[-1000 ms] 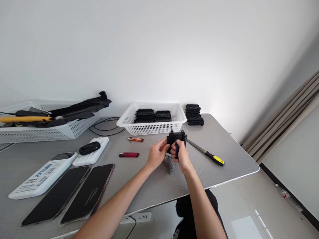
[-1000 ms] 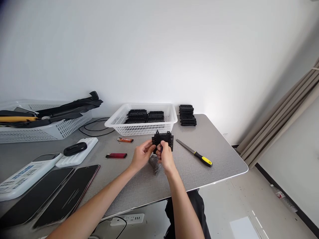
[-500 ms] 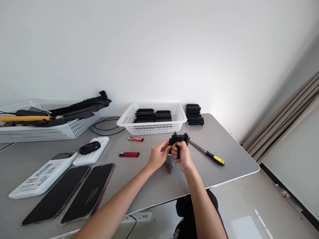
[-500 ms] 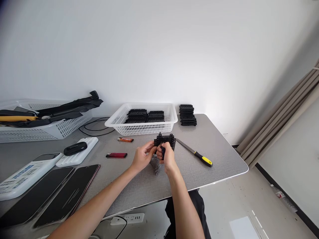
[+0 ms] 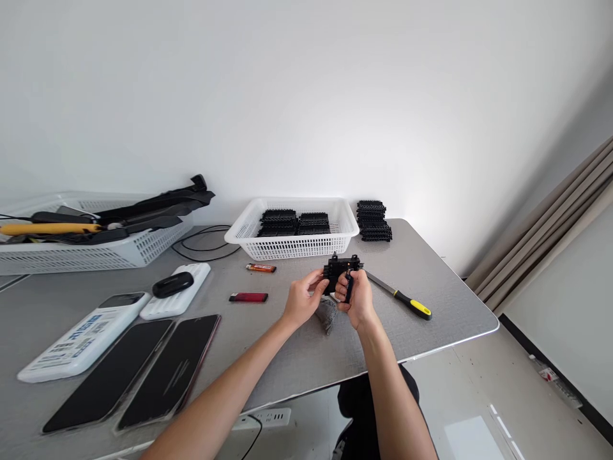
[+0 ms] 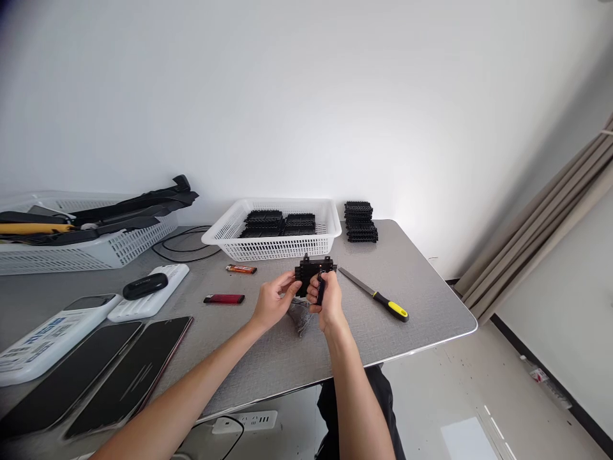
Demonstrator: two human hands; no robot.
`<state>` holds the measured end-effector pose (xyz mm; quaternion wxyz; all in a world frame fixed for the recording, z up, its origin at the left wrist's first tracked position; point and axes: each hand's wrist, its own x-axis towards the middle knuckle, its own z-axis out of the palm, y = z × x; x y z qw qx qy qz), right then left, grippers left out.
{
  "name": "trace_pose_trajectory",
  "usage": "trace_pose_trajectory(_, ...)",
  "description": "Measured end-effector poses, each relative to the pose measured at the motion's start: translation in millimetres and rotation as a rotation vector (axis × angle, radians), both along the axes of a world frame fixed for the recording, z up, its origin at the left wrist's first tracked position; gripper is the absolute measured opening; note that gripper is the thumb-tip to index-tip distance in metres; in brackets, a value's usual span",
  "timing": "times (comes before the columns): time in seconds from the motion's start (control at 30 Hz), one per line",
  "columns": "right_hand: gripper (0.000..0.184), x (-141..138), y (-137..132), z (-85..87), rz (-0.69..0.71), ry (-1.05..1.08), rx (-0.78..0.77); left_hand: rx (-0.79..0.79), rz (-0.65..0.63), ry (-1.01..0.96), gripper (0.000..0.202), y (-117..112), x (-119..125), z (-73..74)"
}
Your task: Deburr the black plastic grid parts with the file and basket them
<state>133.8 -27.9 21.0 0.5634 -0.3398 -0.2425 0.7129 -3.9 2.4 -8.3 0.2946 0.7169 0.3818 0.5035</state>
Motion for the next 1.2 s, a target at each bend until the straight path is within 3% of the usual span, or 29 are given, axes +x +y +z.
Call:
trace_pose_trajectory(0.27, 0.023, 3.7, 0.2, 2.0, -0.012, 0.003, -0.009, 0.005, 0.013, -0.008, 0.035, 0.6, -0.2, -1.5)
trace_pose_trajectory(0.47, 0.025, -5.1, 0.0, -2.2, 0.062, -0.088, 0.020, -0.020, -0.014, -0.007, 0.037, -0.8, 0.4, -0.1)
trace_pose_trajectory(0.63, 0.037, -3.5, -4.4, 3.4, 0.140, -0.129, 0.061, -0.045, 0.058, -0.043, 0.038, 3.6, -0.4, -4.6)
trace_pose_trajectory(0.7, 0.042, 1.7, -6.5, 7.1, 0.106, -0.139, 0.076, -0.092, 0.102, -0.105, 0.042, 7.7, -1.7, -7.2)
trace_pose_trajectory(0.8, 0.042, 11.8, -6.7, 8.1, -0.052, -0.228, 0.096, -0.210, 0.130, -0.285, 0.050, 15.8, -4.3, -10.7)
trace_pose_trajectory(0.9, 0.037, 20.0, -2.1, 0.8, -0.222, -0.399, 0.065, -0.336, 0.105, -0.510, 0.052, 23.0, -6.0, -12.3)
trace_pose_trajectory(0.97, 0.036, 22.4, 2.0, -6.1, -0.245, -0.439, 0.010, -0.395, 0.065, -0.644, 0.047, 25.7, -5.8, -11.8)
trace_pose_trajectory(1.13, 0.038, 20.0, 7.2, -12.5, 0.011, -0.041, -0.088, -0.460, -0.158, -0.839, 0.045, 24.5, -2.1, -7.2)
trace_pose_trajectory(1.2, 0.034, 19.0, 6.9, -9.7, 0.045, 0.103, -0.108, -0.463, -0.226, -0.850, 0.044, 22.5, -0.8, -5.2)
